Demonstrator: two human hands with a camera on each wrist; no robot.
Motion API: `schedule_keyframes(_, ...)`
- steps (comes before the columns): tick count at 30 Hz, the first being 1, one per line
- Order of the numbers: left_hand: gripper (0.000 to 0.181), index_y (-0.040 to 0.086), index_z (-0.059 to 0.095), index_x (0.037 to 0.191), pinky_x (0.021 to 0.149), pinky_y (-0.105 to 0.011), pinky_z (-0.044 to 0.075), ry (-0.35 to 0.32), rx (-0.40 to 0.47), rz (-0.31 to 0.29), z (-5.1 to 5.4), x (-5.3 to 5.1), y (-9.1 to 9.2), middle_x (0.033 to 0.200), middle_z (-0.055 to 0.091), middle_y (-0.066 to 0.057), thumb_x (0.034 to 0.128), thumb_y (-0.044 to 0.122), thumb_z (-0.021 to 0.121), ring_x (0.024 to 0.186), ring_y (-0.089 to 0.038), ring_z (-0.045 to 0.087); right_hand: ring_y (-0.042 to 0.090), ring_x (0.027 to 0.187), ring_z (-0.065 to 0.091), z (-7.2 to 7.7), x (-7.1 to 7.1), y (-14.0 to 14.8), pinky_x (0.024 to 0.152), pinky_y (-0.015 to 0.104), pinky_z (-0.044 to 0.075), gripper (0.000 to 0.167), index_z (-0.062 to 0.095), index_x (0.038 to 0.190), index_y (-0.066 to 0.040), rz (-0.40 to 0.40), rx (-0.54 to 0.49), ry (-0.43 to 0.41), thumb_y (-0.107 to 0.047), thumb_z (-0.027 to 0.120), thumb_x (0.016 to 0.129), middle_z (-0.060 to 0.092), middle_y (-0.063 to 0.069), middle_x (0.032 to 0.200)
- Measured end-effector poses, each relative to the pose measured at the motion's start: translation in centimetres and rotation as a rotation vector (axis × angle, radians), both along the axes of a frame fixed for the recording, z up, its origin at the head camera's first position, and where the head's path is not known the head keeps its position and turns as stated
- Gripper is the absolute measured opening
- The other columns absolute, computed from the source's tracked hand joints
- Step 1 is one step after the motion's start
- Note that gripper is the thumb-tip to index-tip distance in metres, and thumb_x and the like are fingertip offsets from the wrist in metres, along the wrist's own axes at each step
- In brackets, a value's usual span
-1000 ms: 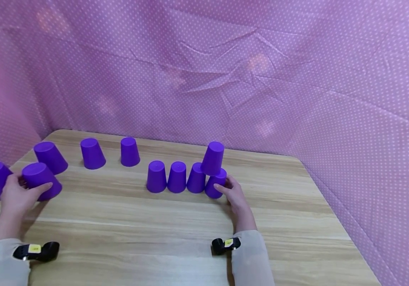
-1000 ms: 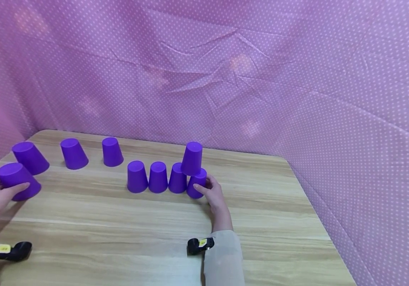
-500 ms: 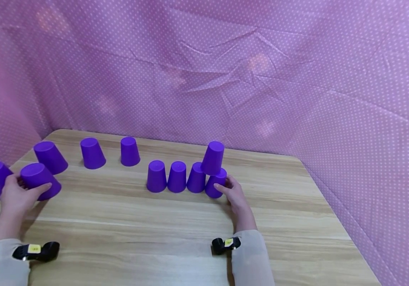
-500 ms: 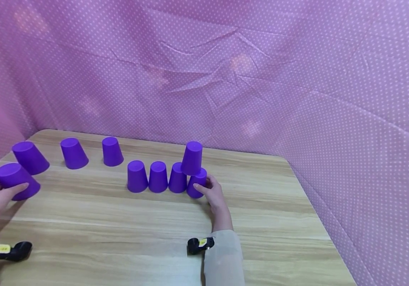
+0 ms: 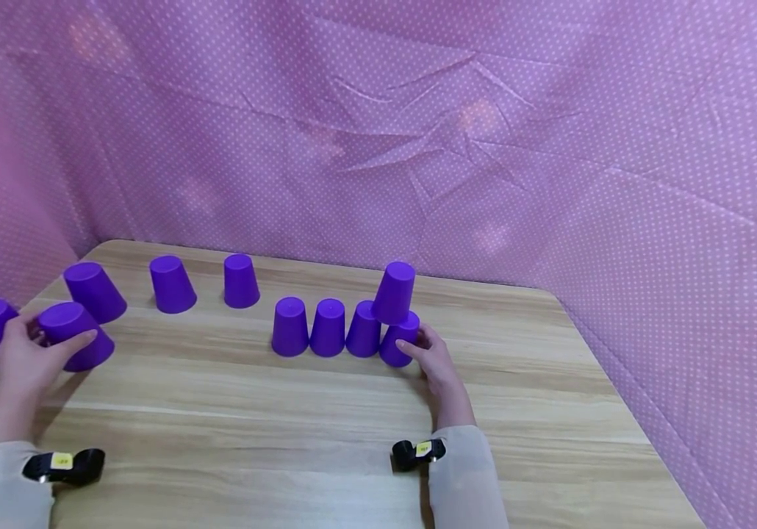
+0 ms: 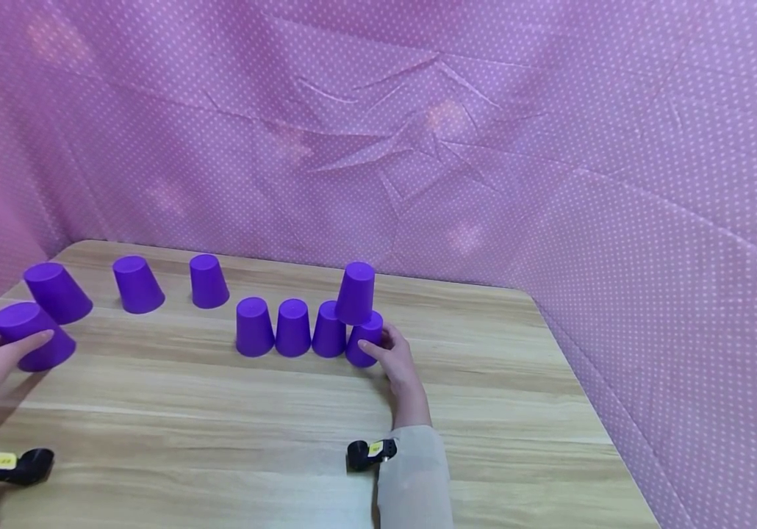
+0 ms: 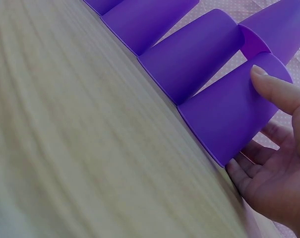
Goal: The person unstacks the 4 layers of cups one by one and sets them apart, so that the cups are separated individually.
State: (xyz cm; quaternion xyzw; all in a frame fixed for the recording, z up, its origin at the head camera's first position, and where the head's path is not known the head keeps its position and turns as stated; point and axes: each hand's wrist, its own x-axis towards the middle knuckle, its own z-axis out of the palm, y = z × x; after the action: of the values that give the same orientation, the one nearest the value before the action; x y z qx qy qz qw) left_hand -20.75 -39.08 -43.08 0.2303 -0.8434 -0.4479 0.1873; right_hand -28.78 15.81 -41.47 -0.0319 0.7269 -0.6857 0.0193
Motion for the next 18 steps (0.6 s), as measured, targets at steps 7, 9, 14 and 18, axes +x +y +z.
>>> schedule_keyframes(7,0.101,0.006,0.006,0.138,0.096,-0.054,0.017,0.017,-0.039,-0.011,-0.8,-1.3,-1.6,0.137,0.013,-0.024,0.0683,0.048,0.065,0.121,-0.042,0.016,0.025,0.1,0.047,-0.1,0.0,0.1,0.092,0.039,0.032,0.051,0.048,0.119,-0.003,0.007,0.005,0.005,-0.011,0.068,0.072,0.053,0.014,0.107)
schedule_keyframes(9,0.101,0.007,0.006,0.138,0.096,-0.053,0.016,0.033,-0.05,-0.014,-0.7,-1.6,-1.7,0.138,0.013,-0.022,0.0677,0.048,0.066,0.122,-0.04,0.016,0.026,0.1,0.047,-0.2,-0.1,0.1,0.092,0.039,0.032,0.051,0.048,0.119,-0.002,0.009,0.004,0.008,-0.01,0.068,0.072,0.053,0.015,0.107)
schedule_keyframes(14,0.094,0.017,0.01,0.138,0.099,-0.048,0.018,0.072,-0.05,-0.016,0.0,-2.3,-2.1,0.139,0.018,-0.013,0.0684,0.046,0.067,0.124,-0.031,0.018,0.025,0.099,0.047,-0.2,-0.2,0.1,0.09,0.038,0.033,0.05,0.048,0.119,-0.002,0.008,0.004,0.013,-0.01,0.068,0.073,0.053,0.015,0.106)
schedule_keyframes(18,0.091,0.023,0.012,0.137,0.099,-0.044,0.019,0.089,-0.052,-0.024,0.8,-3.3,-2.7,0.139,0.021,-0.007,0.0685,0.044,0.067,0.124,-0.026,0.02,0.025,0.099,0.047,-0.2,-0.1,0.1,0.09,0.037,0.034,0.05,0.049,0.118,-0.003,0.005,0.004,0.01,-0.01,0.068,0.072,0.053,0.014,0.105)
